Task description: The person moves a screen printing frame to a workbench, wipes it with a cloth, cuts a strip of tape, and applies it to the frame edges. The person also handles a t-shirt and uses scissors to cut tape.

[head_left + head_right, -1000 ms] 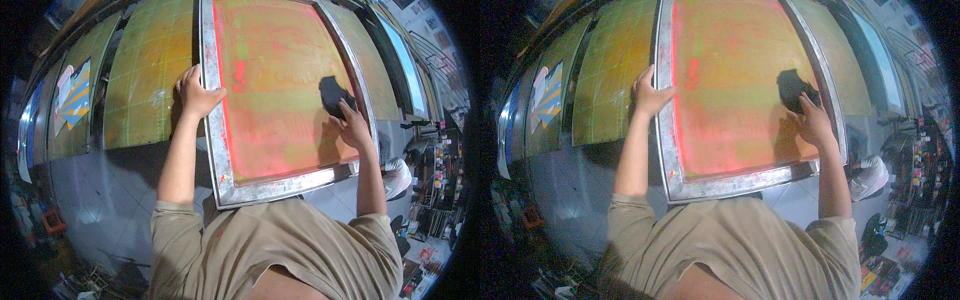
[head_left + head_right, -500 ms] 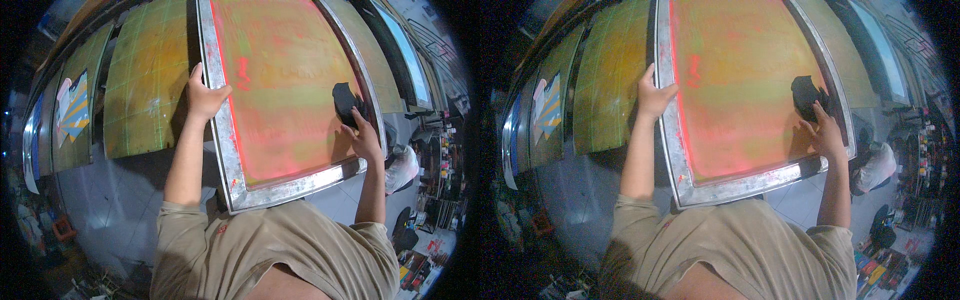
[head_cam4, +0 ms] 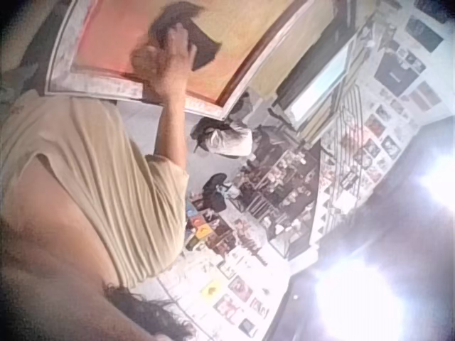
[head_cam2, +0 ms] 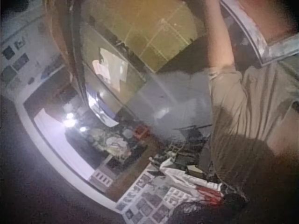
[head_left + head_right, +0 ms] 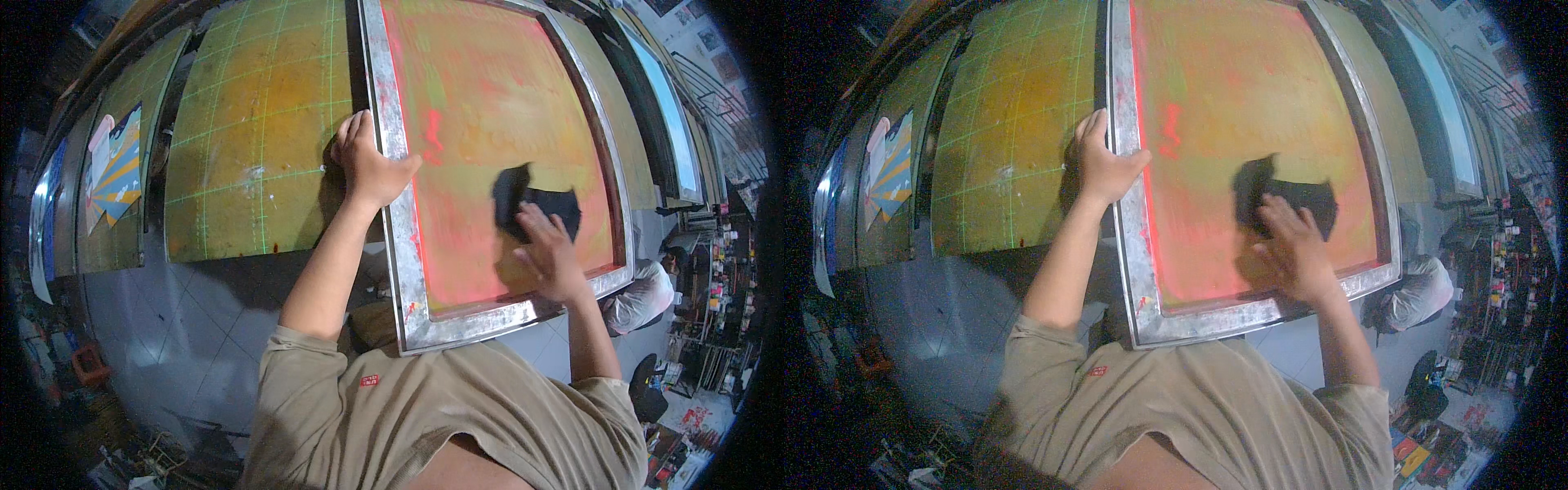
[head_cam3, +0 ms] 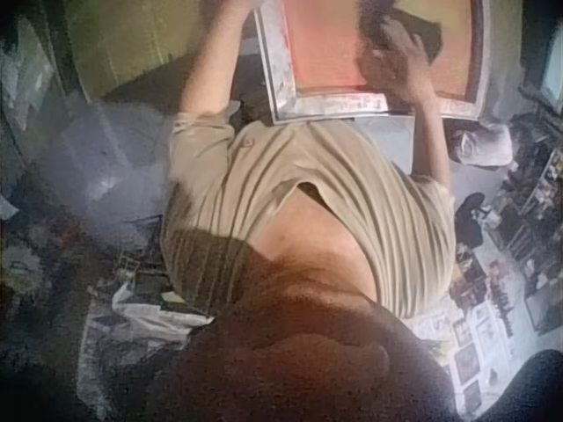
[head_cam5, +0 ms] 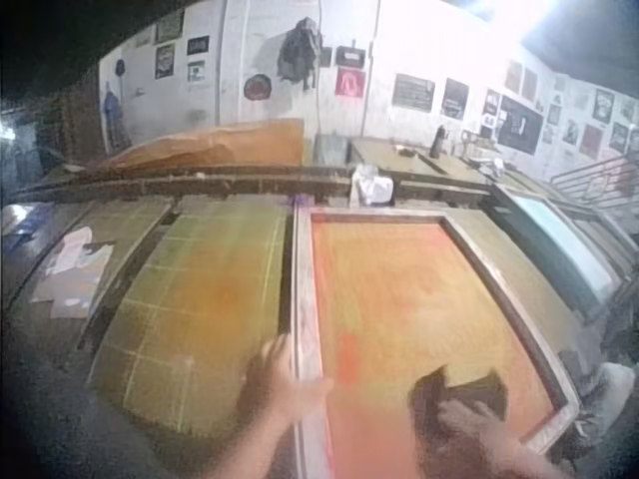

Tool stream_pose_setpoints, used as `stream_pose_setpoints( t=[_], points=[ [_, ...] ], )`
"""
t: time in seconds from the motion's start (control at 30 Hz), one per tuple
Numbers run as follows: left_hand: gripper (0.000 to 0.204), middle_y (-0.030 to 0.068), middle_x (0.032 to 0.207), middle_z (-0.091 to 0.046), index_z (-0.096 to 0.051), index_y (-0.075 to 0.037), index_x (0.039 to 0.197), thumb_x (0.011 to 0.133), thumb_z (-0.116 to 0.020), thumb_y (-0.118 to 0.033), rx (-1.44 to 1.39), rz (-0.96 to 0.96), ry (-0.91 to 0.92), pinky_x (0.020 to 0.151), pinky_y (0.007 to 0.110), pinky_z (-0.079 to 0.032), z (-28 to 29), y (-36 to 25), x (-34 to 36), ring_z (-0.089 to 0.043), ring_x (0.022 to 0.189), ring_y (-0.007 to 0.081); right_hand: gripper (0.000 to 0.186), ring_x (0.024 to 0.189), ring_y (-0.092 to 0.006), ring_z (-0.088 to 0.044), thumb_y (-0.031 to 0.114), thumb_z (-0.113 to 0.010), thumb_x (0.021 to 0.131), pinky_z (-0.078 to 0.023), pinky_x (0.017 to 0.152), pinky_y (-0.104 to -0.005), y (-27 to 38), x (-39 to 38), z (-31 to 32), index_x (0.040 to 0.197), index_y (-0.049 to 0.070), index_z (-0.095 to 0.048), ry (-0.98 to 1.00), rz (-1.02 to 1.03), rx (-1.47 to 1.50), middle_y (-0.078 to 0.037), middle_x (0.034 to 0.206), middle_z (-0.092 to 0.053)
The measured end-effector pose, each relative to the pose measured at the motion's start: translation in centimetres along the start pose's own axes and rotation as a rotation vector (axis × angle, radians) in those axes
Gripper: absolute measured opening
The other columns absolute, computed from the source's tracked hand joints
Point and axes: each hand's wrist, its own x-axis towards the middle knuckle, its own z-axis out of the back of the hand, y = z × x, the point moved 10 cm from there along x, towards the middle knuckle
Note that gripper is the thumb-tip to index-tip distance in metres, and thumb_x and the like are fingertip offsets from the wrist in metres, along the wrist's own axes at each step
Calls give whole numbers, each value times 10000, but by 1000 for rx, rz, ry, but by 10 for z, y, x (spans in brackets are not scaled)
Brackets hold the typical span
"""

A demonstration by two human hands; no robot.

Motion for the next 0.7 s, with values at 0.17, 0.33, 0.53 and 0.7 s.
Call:
stream_pose_setpoints(
  t=[0.17, 0.33, 0.53, 0.7],
  points=[
    [740, 215, 1135, -418, -386, 74, 1094, 499, -661, -269, 13, 45, 102, 925, 415, -260, -3, 2, 3, -327, 1121, 320, 588, 1225, -284, -235, 410, -384, 810, -166, 967, -508, 71, 33, -19, 1199, -28, -331, 85, 261, -42, -144, 1318, -257],
    [731, 211, 1121, -432, -396, 57, 1089, 497, -666, -277, -25, 63, 100, 920, 436, -258, -5, 2, 4, -348, 1105, 321, 635, 1220, -268, -245, 479, -344, 810, -145, 974, -508, 49, 124, -15, 1225, -1, -308, -143, 218, -222, -132, 1320, -257],
    [660, 190, 1072, -460, -424, 25, 1023, 487, -679, -264, -61, 13, 11, 905, 436, -273, 0, 2, 3, -370, 1069, 326, 601, 1193, -256, -298, 463, -349, 817, -155, 965, -521, 54, 140, -7, 1219, 17, -330, -126, 178, -213, -119, 1293, -312],
    [681, 185, 1077, -455, -415, 23, 1044, 487, -683, -263, -51, 67, 60, 915, 425, -263, 1, -1, 2, -354, 1084, 318, 383, 1111, -232, -411, 311, -471, 794, -196, 931, -519, 81, 66, -8, 1061, 39, -510, -75, 297, -220, -116, 1205, -429]
  ],
)
